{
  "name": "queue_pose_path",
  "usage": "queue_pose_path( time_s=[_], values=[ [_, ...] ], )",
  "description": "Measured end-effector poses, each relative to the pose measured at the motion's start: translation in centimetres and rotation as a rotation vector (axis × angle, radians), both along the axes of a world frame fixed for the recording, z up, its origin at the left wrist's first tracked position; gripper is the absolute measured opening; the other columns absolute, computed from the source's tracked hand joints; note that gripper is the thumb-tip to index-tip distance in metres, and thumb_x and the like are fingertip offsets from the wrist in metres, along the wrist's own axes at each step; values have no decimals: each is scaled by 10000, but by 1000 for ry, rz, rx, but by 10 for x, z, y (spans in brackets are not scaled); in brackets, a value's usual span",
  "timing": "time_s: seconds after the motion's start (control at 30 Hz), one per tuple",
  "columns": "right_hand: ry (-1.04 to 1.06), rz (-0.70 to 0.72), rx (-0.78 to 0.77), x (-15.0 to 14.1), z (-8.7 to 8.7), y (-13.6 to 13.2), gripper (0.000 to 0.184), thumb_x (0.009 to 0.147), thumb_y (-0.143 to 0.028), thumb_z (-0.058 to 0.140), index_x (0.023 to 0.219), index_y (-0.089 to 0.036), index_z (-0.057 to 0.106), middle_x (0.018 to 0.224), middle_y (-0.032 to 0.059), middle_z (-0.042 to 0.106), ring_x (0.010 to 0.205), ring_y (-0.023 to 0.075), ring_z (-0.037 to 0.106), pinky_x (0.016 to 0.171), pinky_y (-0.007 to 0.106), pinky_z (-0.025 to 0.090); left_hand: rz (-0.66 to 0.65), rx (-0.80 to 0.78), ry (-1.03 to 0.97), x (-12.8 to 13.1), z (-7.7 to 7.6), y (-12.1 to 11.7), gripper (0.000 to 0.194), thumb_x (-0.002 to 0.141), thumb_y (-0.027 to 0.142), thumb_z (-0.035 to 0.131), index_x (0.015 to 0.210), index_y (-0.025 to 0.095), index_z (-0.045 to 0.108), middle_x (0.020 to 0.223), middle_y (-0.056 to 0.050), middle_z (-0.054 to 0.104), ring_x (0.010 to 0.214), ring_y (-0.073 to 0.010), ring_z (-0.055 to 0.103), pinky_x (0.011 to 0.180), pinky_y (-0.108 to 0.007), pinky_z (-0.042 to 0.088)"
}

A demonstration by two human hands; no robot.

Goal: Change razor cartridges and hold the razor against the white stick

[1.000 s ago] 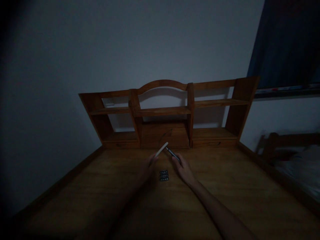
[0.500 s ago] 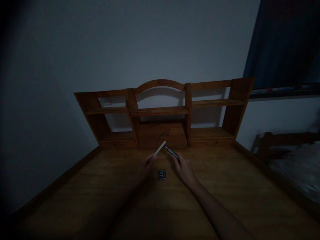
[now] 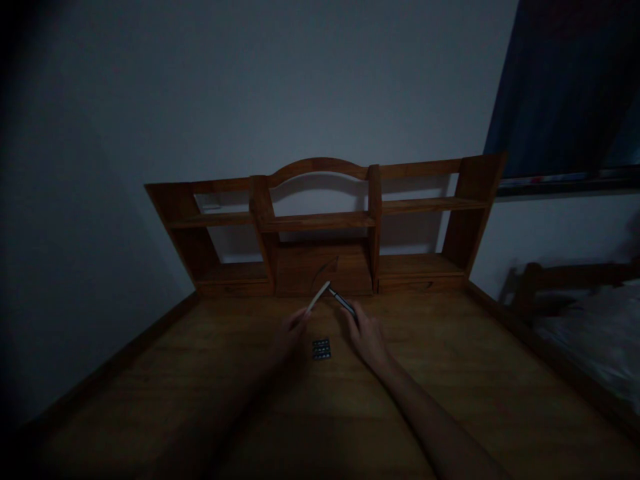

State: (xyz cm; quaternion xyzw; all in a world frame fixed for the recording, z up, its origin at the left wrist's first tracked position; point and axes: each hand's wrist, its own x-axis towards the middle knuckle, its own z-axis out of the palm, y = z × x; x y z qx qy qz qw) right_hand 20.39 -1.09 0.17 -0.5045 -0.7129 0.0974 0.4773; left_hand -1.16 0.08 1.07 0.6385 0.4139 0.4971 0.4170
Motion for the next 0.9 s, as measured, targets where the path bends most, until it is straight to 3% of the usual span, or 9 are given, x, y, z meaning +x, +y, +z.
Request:
queue_pose_path(
  time_s=[0.17,0.33,0.63,0.9],
  values=[
    [1,13,-15,-1,2,-2,344,972,-395,376,1227,-237,543,1077,78,705,955,264,672,810,357,502,21,1,-39,-1,-2,1,446,833,554,544,1092,217,681,1119,-48,693,1086,-229,601,985,-352,442],
    [-44,26,-32,0,3,-3,350,976,-404,364,1223,-234,544,1072,80,709,949,264,676,814,364,501,-64,10,-60,4,0,-3,422,841,553,531,1076,240,687,1114,-43,694,1054,-224,613,961,-353,456],
    [-55,-11,-42,0,3,-3,361,973,-437,351,1193,-235,553,1008,82,718,897,268,685,771,343,496,66,-6,-44,-3,1,2,389,813,555,570,988,234,701,1005,-40,707,971,-199,628,888,-312,480],
    [-40,-11,-58,0,1,-1,352,973,-447,344,1171,-234,542,962,77,725,856,262,691,728,329,487,-38,-48,-75,4,3,-6,413,820,554,566,1065,247,693,1120,-40,686,1076,-220,605,971,-342,449]
  ],
)
